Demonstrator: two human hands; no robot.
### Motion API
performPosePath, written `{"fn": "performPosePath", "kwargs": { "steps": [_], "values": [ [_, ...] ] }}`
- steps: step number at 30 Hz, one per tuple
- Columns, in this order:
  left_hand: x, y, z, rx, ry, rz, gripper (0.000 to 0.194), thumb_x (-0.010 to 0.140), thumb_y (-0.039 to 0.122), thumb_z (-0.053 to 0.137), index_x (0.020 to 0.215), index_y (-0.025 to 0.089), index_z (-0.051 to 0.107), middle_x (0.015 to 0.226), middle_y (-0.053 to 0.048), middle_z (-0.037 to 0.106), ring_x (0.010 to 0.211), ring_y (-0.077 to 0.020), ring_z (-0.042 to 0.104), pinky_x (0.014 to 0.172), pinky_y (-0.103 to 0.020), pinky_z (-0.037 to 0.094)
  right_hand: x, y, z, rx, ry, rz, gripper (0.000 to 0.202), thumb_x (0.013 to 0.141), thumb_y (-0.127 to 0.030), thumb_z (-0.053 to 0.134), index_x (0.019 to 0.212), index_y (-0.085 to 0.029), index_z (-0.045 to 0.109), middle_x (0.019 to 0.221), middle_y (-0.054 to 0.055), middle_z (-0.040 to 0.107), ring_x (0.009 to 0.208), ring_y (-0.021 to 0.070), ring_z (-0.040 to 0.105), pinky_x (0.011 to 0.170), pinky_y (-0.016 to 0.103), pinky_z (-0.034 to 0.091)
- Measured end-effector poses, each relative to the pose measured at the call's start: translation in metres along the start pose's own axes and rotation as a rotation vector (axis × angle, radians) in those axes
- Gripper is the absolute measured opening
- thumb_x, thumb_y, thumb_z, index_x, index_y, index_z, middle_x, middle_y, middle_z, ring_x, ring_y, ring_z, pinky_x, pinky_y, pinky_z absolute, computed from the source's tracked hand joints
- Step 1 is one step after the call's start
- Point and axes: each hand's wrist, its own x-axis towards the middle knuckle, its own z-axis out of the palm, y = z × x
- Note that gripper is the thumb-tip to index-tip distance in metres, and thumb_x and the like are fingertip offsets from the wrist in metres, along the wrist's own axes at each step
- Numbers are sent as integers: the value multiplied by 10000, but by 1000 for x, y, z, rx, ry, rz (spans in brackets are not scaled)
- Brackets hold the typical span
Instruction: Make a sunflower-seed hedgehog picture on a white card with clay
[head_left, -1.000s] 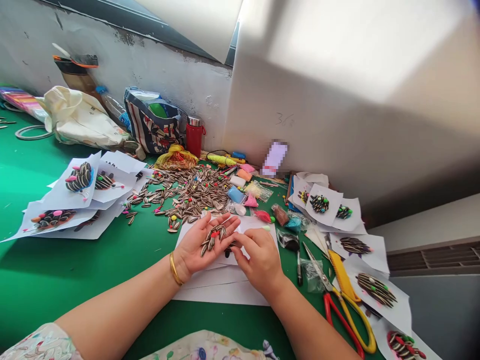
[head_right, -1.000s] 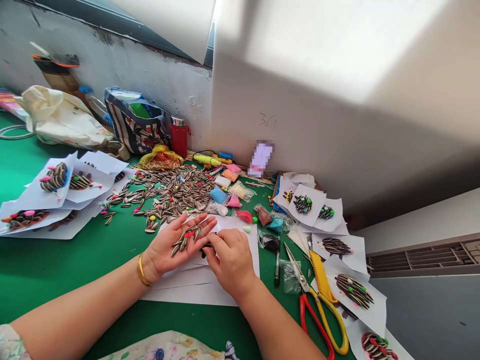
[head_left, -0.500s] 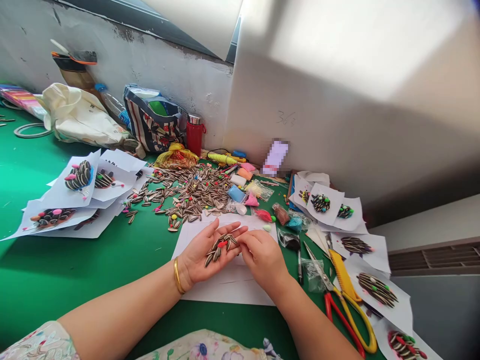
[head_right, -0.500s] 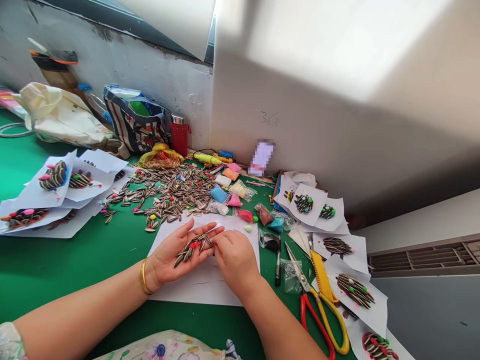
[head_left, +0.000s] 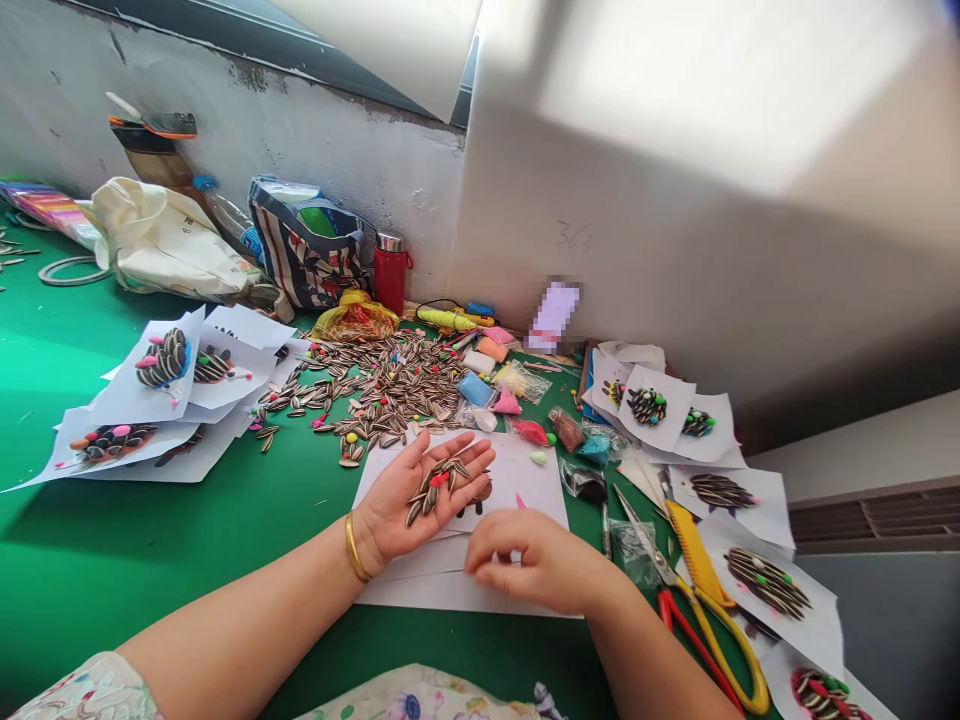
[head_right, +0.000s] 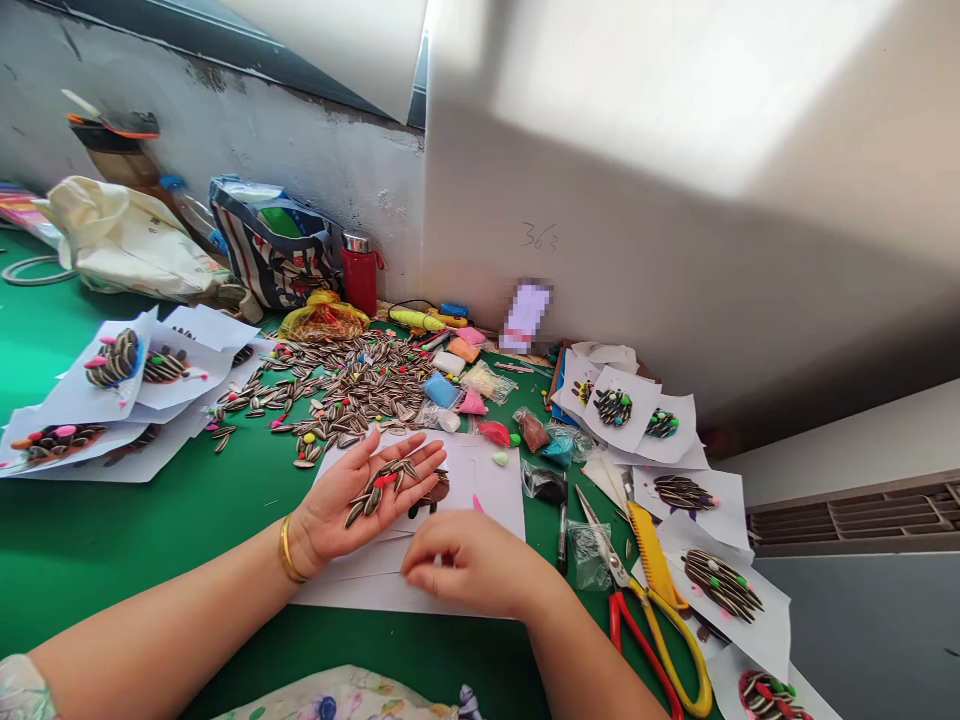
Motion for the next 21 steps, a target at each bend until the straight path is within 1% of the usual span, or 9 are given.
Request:
{"fn": "performPosePath", "kwargs": {
  "steps": [2, 4, 9, 11, 13, 16, 17, 19, 21],
  "values": [
    [1, -1, -2, 2, -15, -6, 477, 1013, 452, 403, 1333, 115, 507, 1375, -197, 565, 1330, -304, 512, 1045, -441, 498, 4, 7, 1, -153, 317, 105, 129, 894, -257, 604, 784, -203, 645, 779, 5, 639, 740, 138, 571, 688, 250, 449],
    [1, -2, -4, 4, -20, -12, 474, 1008, 450, 420, 1325, 110, 512, 1387, -204, 552, 1341, -307, 499, 1071, -445, 474, 8, 14, 3, -278, 513, 187, 158, 871, -318, 647, 776, -197, 612, 757, 5, 602, 701, 144, 531, 637, 258, 412],
    [2, -3, -5, -3, -13, -10, 465, 1007, 437, 432, 1343, 123, 502, 1398, -199, 547, 1335, -307, 506, 1065, -441, 483, 13, 19, 9, -318, 516, 183, 100, 899, -239, 564, 845, -202, 639, 784, 15, 612, 726, 151, 535, 666, 266, 411],
    [1, -1, -4, -8, -16, -5, 468, 1008, 438, 426, 1359, 136, 492, 1402, -188, 548, 1334, -308, 507, 1062, -444, 486, 11, 15, 9, -235, 472, 144, 134, 885, -183, 535, 790, -201, 628, 766, 10, 607, 727, 143, 535, 674, 256, 419],
    [0, 1, -1, -17, -6, 7, 475, 1014, 436, 411, 1375, 136, 482, 1396, -184, 555, 1336, -311, 503, 1044, -442, 503, 7, 9, 6, -84, 291, 64, 123, 853, -183, 576, 742, -199, 627, 743, -1, 605, 704, 129, 540, 672, 240, 435],
    [-1, 3, 2, -31, 33, 26, 492, 1022, 432, 382, 1393, 120, 465, 1363, -192, 579, 1327, -308, 513, 989, -415, 545, 1, 4, 0, 173, -282, -138, 140, 871, -262, 618, 778, -185, 688, 785, 16, 669, 753, 126, 606, 740, 222, 481],
    [-1, 3, 3, -31, 41, 28, 498, 1023, 433, 376, 1398, 117, 460, 1358, -193, 583, 1325, -305, 516, 983, -410, 549, 0, 5, -1, 214, -413, -168, 167, 892, -293, 613, 818, -178, 709, 826, 30, 691, 796, 129, 628, 773, 220, 487],
    [-1, 2, 3, -22, 41, 29, 503, 1022, 439, 374, 1400, 117, 458, 1360, -192, 582, 1324, -301, 518, 998, -415, 539, 0, 8, -2, 179, -444, -133, 216, 916, -342, 609, 853, -172, 726, 867, 43, 704, 846, 136, 642, 795, 218, 485],
    [0, 1, 1, -9, 27, 25, 501, 1018, 446, 386, 1390, 121, 467, 1376, -189, 571, 1329, -304, 512, 1033, -436, 512, 1, 13, -2, 20, -225, -25, 246, 903, -363, 639, 758, -177, 706, 812, 28, 677, 799, 133, 622, 760, 226, 474]
  ]
}}
